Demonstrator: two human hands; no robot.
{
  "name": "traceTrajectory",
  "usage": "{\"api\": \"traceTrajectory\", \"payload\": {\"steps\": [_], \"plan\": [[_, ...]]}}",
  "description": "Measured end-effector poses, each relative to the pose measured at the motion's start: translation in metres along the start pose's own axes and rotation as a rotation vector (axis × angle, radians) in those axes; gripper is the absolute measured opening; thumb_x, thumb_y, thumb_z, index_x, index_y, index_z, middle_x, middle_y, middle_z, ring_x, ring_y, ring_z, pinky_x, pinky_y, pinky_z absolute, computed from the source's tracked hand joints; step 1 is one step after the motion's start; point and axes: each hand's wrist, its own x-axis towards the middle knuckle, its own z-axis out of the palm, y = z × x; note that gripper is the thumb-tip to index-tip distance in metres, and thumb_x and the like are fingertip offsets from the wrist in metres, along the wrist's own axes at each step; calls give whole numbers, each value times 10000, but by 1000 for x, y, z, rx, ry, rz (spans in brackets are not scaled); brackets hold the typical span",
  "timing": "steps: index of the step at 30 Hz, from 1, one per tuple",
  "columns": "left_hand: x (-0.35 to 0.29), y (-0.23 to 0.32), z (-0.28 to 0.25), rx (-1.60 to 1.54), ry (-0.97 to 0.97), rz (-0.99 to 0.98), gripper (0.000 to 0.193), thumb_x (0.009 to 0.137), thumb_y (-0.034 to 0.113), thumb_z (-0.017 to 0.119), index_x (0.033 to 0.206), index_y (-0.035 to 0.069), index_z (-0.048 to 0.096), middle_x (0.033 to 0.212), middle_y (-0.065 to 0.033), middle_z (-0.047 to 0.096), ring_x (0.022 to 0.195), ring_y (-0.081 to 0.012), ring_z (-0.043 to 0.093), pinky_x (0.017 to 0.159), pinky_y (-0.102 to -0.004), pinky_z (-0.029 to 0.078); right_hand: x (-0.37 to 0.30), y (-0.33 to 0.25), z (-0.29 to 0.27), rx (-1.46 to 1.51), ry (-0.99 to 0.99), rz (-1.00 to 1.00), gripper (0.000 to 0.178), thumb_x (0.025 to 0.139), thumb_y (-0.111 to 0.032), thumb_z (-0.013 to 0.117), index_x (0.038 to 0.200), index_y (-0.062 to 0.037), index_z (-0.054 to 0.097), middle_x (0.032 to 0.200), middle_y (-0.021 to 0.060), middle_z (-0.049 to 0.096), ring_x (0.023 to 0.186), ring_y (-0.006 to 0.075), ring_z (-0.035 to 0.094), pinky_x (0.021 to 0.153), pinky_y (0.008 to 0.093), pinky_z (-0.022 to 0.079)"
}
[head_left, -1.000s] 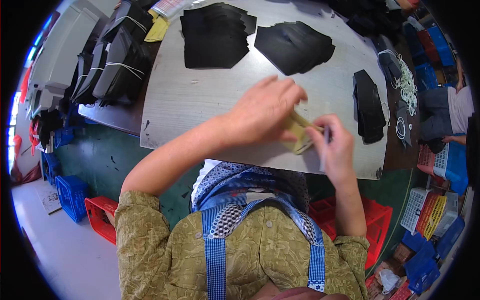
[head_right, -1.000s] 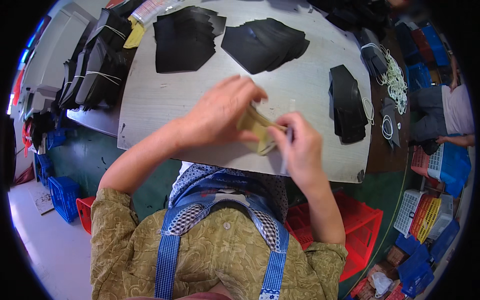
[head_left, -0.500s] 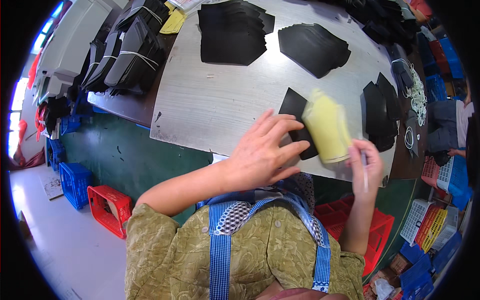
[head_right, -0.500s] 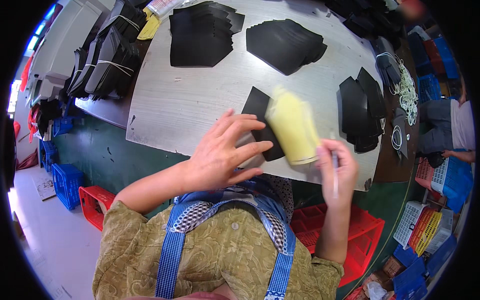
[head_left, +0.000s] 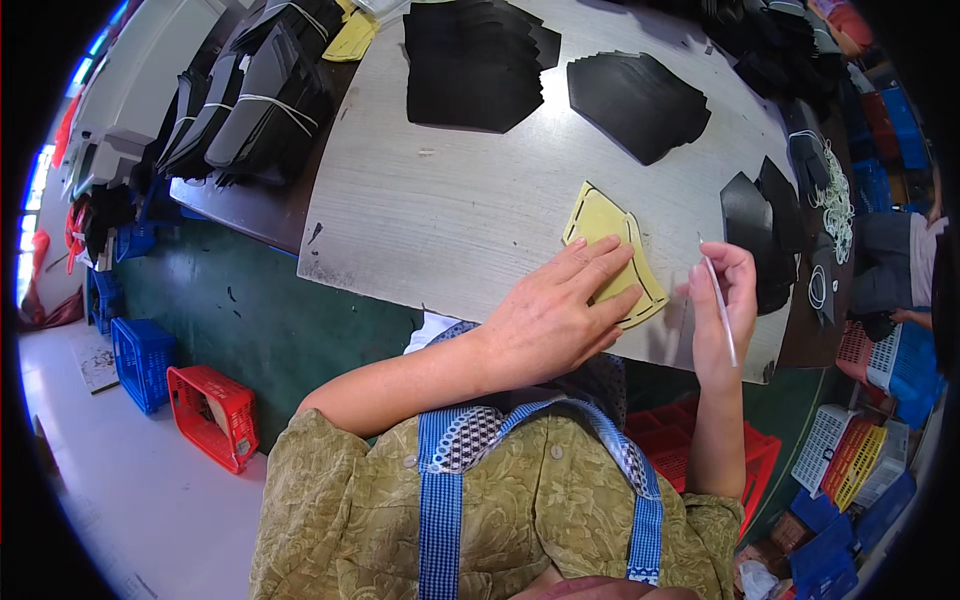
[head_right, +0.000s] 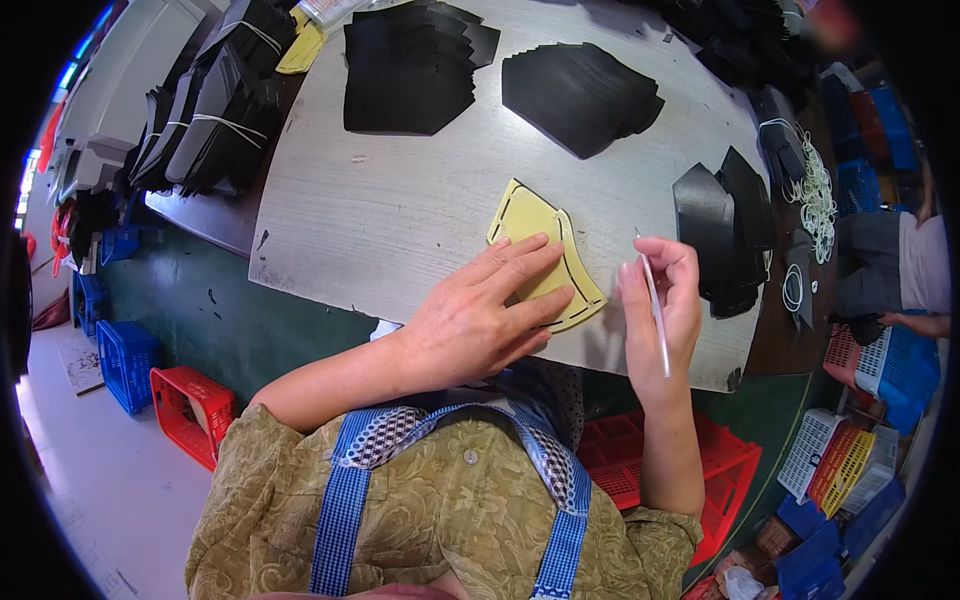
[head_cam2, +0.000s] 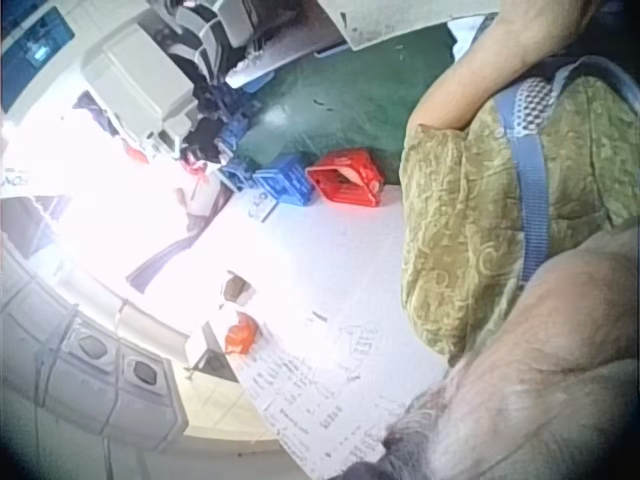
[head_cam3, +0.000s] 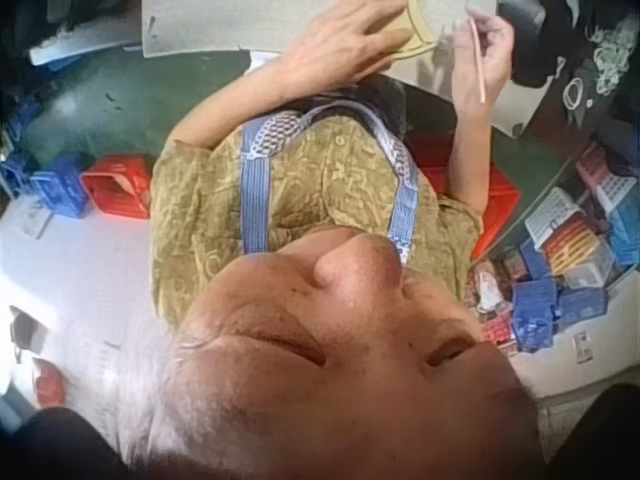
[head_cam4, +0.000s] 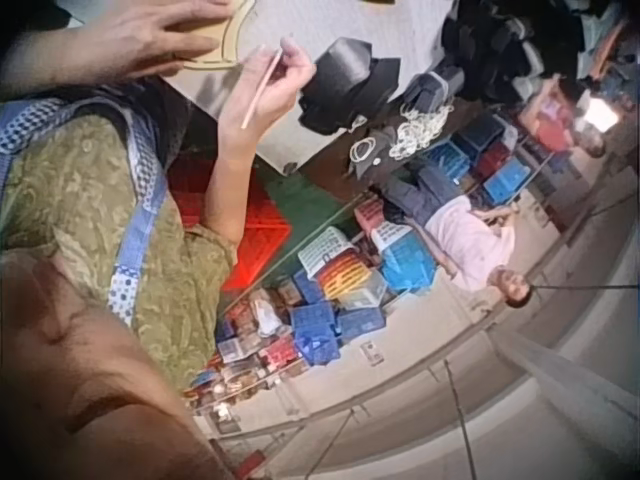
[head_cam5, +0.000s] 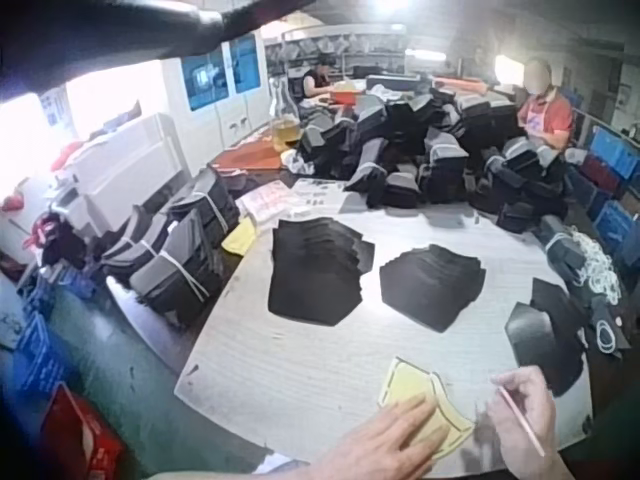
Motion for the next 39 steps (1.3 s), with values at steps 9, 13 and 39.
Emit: {"api": "traceTrajectory", "payload": {"steps": [9,13,39], "plan": [[-8,-3,3,15,-63,3,401,870,215,793,1240,92,697,1457,-241,561,1412,-408,532,1205,-544,421,50,-26,49,-156,-302,-105,233,1098,-168,587,1050,-12,753,910,97,725,819,161,676,758,304,533],[5,-4,12,2,-42,26,402,840,209,803,1209,91,698,1443,-226,570,1391,-401,546,1202,-542,426,80,-6,63,-493,-298,-393,209,1052,-158,611,950,-35,745,868,167,728,790,332,724,722,400,553],[145,14,-25,75,-405,187,743,699,278,946,1300,74,559,1250,-128,594,1300,-342,561,1251,-587,328,21,-24,-50,-364,-69,-237,242,889,-83,816,1041,-15,640,985,175,708,870,373,718,746,429,566]]}}
